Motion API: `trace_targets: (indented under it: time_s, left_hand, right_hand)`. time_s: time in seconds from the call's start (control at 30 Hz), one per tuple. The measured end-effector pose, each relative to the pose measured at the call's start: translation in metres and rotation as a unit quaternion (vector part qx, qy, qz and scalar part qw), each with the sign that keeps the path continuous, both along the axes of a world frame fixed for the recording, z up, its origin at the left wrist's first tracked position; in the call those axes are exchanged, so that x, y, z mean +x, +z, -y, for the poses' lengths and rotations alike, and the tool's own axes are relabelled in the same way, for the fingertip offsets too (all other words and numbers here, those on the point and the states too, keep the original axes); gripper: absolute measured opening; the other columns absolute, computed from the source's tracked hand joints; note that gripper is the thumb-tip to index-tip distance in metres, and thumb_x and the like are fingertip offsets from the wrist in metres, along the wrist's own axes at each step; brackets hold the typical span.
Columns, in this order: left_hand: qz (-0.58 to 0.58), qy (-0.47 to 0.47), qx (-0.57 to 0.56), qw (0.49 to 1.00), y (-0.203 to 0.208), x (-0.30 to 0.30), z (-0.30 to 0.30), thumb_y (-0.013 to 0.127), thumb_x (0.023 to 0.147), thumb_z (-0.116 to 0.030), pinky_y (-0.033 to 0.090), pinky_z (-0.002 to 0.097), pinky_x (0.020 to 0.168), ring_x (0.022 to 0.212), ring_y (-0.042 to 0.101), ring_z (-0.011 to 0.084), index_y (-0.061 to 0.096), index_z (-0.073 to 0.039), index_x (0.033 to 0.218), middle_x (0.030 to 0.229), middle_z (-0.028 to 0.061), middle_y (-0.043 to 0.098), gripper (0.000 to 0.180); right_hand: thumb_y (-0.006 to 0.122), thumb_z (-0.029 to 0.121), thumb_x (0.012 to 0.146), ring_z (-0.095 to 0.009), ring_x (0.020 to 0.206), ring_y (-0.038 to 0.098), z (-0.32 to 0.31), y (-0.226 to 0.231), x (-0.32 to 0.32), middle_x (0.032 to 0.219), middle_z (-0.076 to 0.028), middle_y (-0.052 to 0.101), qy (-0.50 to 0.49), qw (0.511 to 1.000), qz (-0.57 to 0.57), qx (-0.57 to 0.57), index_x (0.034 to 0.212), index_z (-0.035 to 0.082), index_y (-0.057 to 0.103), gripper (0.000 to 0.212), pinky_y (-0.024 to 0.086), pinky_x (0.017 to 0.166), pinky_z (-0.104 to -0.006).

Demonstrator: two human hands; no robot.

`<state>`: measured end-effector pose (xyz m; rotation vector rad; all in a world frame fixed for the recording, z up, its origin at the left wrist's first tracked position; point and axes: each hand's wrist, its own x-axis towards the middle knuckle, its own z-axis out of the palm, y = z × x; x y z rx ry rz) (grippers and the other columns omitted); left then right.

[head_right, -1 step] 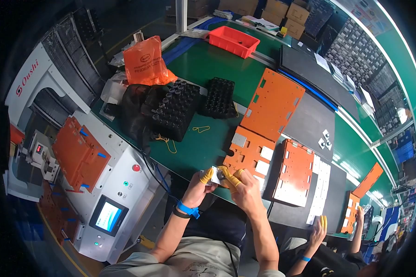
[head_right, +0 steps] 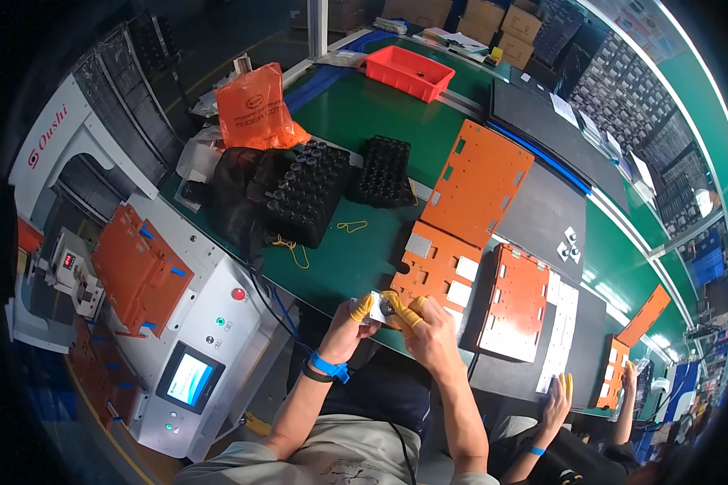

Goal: Placing small electronic parts into plastic housings and loading them into a machine for processing.

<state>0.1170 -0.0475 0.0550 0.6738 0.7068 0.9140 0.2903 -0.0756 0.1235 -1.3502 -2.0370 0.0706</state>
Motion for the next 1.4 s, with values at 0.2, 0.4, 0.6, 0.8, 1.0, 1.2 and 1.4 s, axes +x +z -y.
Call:
trace_targets:
  time_s: [0.2, 0.4, 0.6, 0.8, 1.0, 1.2, 1.4]
  left_hand:
    - [0.011, 0.020, 0.011, 1.000, 0.009, 0.001, 0.002, 0.062, 0.100, -0.034, 0.034, 0.0184, 0.053, 0.062, 0.050, 0.0030, 0.065, -0.004, 0.108, 0.072, -0.0036, 0.058, 0.031]
    - [0.019, 0.028, 0.031, 0.999, 0.013, -0.002, 0.004, 0.065, 0.098, -0.026, 0.033, 0.0175, 0.051, 0.060, 0.049, 0.0022, 0.067, -0.001, 0.117, 0.073, -0.0034, 0.059, 0.031]
    - [-0.008, 0.036, 0.057, 0.998, 0.024, 0.000, 0.002, 0.065, 0.098, -0.023, 0.034, 0.0179, 0.051, 0.059, 0.047, 0.0010, 0.069, -0.001, 0.116, 0.073, -0.0049, 0.058, 0.029]
    - [-0.004, 0.035, 0.089, 0.995, 0.026, -0.003, 0.000, 0.066, 0.097, -0.021, 0.037, 0.0178, 0.052, 0.059, 0.048, 0.0009, 0.069, -0.002, 0.118, 0.078, -0.0046, 0.063, 0.028]
    - [-0.017, 0.036, 0.102, 0.994, 0.032, -0.006, 0.000, 0.065, 0.098, -0.020, 0.038, 0.0181, 0.053, 0.059, 0.049, 0.0008, 0.070, -0.003, 0.119, 0.083, -0.0037, 0.066, 0.028]
    - [-0.006, 0.036, 0.088, 0.995, 0.023, -0.009, 0.000, 0.067, 0.097, -0.025, 0.037, 0.0181, 0.052, 0.060, 0.052, 0.0014, 0.070, -0.003, 0.116, 0.079, -0.0043, 0.064, 0.030]
    - [0.010, 0.011, 0.035, 0.999, 0.012, -0.010, 0.000, 0.065, 0.098, -0.030, 0.037, 0.0179, 0.052, 0.060, 0.054, 0.0032, 0.066, -0.002, 0.112, 0.075, -0.0020, 0.063, 0.031]
  right_hand:
    - [0.076, -0.002, 0.069, -0.028, 0.070, 0.058, 0.005, -0.010, 0.002, 0.081, -0.010, 0.059, -0.011, 1.000, -0.012, -0.018, 0.098, 0.001, 0.073, 0.029, 0.047, 0.057, -0.0372]
    - [0.076, -0.001, 0.068, -0.026, 0.068, 0.057, 0.008, -0.016, -0.001, 0.079, -0.008, 0.056, -0.015, 1.000, 0.000, 0.008, 0.098, 0.002, 0.074, 0.030, 0.047, 0.054, -0.0375]
    - [0.077, -0.002, 0.066, -0.026, 0.068, 0.057, 0.011, -0.024, -0.004, 0.079, -0.008, 0.057, -0.030, 0.998, -0.038, 0.046, 0.100, 0.001, 0.073, 0.034, 0.046, 0.053, -0.0366]
    - [0.076, -0.002, 0.071, -0.029, 0.069, 0.060, 0.013, -0.020, -0.008, 0.081, -0.010, 0.060, -0.040, 0.998, -0.044, 0.014, 0.102, 0.001, 0.072, 0.031, 0.048, 0.058, -0.0367]
    - [0.076, -0.002, 0.071, -0.028, 0.067, 0.059, 0.012, -0.020, -0.013, 0.079, -0.009, 0.059, -0.044, 0.998, -0.040, 0.033, 0.101, 0.001, 0.072, 0.030, 0.047, 0.057, -0.0365]
    - [0.077, -0.002, 0.070, -0.027, 0.066, 0.058, 0.010, -0.017, -0.015, 0.078, -0.009, 0.059, -0.040, 0.998, -0.033, 0.040, 0.098, 0.001, 0.073, 0.029, 0.047, 0.055, -0.0361]
    - [0.077, -0.002, 0.068, -0.026, 0.066, 0.058, 0.006, -0.010, -0.008, 0.078, -0.008, 0.058, -0.019, 1.000, -0.001, 0.013, 0.096, 0.001, 0.073, 0.029, 0.047, 0.055, -0.0367]
